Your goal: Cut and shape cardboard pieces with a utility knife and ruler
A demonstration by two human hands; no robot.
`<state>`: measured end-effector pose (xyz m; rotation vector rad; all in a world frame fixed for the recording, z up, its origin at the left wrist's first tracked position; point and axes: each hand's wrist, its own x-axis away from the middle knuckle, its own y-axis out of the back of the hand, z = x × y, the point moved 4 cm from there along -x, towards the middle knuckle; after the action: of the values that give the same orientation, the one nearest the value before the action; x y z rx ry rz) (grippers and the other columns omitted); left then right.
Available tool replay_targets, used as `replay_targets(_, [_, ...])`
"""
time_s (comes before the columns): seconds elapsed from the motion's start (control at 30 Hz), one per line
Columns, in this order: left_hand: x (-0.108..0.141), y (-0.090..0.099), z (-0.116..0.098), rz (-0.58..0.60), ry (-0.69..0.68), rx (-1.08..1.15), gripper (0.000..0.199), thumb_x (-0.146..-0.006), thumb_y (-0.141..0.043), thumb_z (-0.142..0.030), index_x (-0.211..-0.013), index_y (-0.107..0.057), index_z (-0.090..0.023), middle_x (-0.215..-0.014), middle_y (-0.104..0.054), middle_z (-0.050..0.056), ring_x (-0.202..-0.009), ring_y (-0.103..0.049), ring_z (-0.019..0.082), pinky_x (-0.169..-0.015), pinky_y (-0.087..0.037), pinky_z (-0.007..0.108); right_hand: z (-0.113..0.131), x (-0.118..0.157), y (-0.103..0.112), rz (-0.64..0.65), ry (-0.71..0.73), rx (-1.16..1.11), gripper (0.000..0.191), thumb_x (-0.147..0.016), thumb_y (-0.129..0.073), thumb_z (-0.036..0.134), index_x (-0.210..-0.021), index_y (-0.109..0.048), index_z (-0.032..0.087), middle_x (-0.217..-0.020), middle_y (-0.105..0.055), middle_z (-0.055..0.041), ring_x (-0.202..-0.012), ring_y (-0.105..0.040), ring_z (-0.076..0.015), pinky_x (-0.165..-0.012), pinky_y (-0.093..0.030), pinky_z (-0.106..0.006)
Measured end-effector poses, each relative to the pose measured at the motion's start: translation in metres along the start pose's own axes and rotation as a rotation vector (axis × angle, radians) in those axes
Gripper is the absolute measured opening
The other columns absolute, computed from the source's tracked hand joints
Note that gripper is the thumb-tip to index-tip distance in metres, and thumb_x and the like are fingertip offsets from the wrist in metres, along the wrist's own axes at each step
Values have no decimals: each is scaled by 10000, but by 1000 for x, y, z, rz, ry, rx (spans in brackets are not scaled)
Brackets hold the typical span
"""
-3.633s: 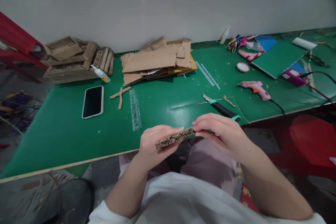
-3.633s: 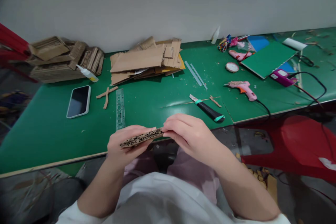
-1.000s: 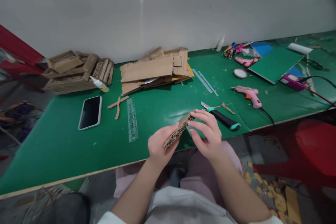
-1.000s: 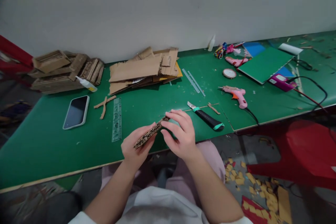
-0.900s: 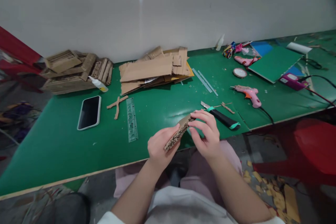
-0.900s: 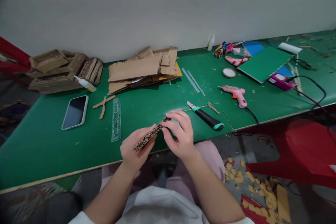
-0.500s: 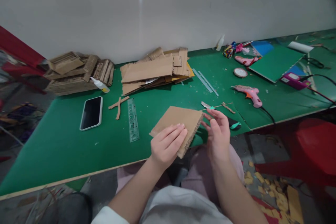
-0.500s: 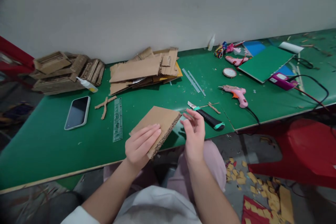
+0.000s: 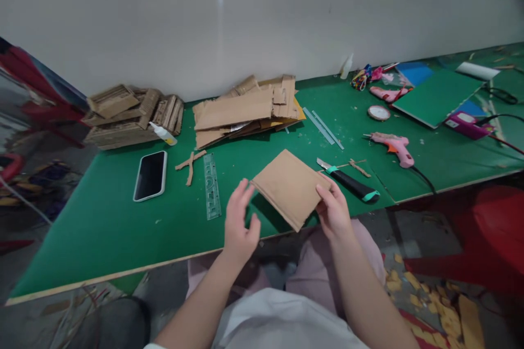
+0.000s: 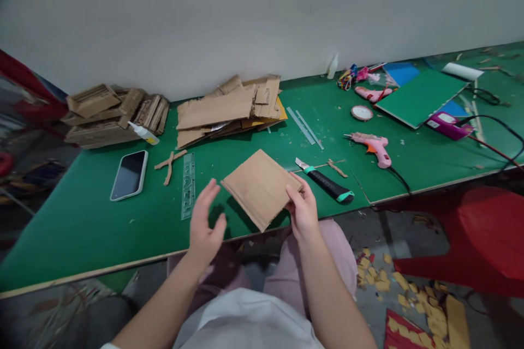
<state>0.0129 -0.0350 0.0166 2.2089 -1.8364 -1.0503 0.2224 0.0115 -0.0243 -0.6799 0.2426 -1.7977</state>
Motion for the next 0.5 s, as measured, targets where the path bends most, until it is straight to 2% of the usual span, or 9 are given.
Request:
replay_targets(0.03, [0, 2, 10, -75, 180, 134, 532, -847, -493, -203, -1363, -385, -273, -1428, -397, 106, -1316, -379, 269, -1082, -302, 498, -1, -1, 1, -3, 5, -8, 467, -605, -760, 319, -1049, -628, 257, -982, -674, 0, -755, -627, -154, -636, -527, -295])
replay_targets(0.1, [1, -4, 25, -114, 506, 424, 530, -878, -494, -334, -1378, -342, -249, -1360, -479, 127, -1217, -504, 251, -1018, -404, 450, -5, -1, 1, 8, 12, -10, 478, -603, -763, 317, -1057, -625, 260, -967, -670, -4, -734, -621, -156, -627, -534, -304])
replay_targets(0.13, [1, -11, 28, -91, 624, 551, 551, -871, -507, -390, -1372, -344, -230, -1309, -527, 133, -1163, -550, 247, -985, -439, 433, -7, 0, 0, 19, 18, -4, 475, -601, -765, 316, -1052, -629, 261, -964, -667, -5, -737, -617, -155, -613, -533, -296])
replay_targets(0.2, [0, -24, 27, -33, 755, 709, 597, -823, -578, -443, -1335, -392, -198, -1209, -603, 127, -1092, -596, 242, -945, -474, 403, -11, 1, -2, 49, 27, 15, 459, -597, -770, 312, -1034, -639, 259, -983, -659, -11, -769, -610, -156, -581, -525, -268])
replay_targets(0.33, [-6, -34, 17, -37, 772, 810, 616, -737, -689, -428, -1260, -465, -193, -1106, -660, 92, -1012, -630, 225, -875, -515, 350, -17, 2, -4, 88, 37, 56, 458, -608, -763, 322, -1044, -638, 252, -1014, -659, -25, -822, -609, -168, -595, -522, -271])
replay_targets(0.43, [-8, -32, 16, -56, 757, 792, 635, -729, -697, -429, -1266, -453, -194, -1079, -671, 90, -962, -647, 222, -812, -538, 341, -19, 0, -2, 87, 54, 95, 440, -621, -758, 337, -1037, -645, 251, -998, -675, -16, -838, -614, -163, -684, -516, -295])
replay_targets(0.5, [-9, -29, 17, -74, 740, 763, 621, -718, -709, -417, -1242, -472, -185, -1054, -679, 88, -949, -651, 218, -824, -533, 342, -20, -2, 0, 87, 78, 129, 427, -623, -760, 333, -1026, -653, 239, -995, -683, -15, -860, -614, -162, -755, -500, -309])
